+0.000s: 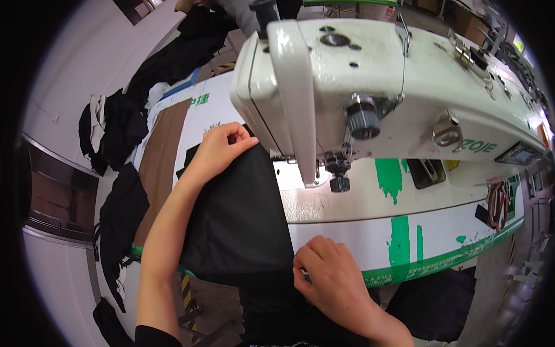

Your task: Sewing black fabric pieces together using an industrial sewing machine.

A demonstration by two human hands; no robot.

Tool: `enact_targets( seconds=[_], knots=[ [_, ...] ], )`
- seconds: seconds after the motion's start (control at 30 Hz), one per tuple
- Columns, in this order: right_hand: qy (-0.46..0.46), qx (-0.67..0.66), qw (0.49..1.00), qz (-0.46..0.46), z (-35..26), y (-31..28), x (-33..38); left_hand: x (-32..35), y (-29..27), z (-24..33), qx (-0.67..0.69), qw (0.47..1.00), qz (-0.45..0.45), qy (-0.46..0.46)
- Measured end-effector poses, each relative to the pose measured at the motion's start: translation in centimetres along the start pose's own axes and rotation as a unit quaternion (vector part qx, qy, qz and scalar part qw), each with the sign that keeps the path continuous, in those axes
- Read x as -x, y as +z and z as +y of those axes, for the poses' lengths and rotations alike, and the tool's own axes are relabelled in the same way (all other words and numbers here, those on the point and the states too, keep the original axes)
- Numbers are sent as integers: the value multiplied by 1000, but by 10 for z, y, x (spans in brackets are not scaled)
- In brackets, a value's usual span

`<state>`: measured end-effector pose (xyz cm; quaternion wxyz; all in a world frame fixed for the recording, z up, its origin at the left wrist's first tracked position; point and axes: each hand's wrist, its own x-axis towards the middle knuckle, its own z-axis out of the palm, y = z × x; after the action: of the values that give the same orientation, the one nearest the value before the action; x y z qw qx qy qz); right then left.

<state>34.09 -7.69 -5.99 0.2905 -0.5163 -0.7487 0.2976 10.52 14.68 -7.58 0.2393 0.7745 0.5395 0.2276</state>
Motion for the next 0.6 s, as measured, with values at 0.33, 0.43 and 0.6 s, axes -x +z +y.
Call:
enact_targets(
  seconds=[0.33,0.43,0.6],
  knots=[
    [-1,-7,1000,-23,3,-3,2,5,-2,3,8,999,-33,-14],
    [-8,-67,998,13,3,-1,3,3,-4,3,9,999,-40,-12],
    [-11,-77,997,10,4,-2,2,2,-4,1,9,999,-51,-18]
  ],
)
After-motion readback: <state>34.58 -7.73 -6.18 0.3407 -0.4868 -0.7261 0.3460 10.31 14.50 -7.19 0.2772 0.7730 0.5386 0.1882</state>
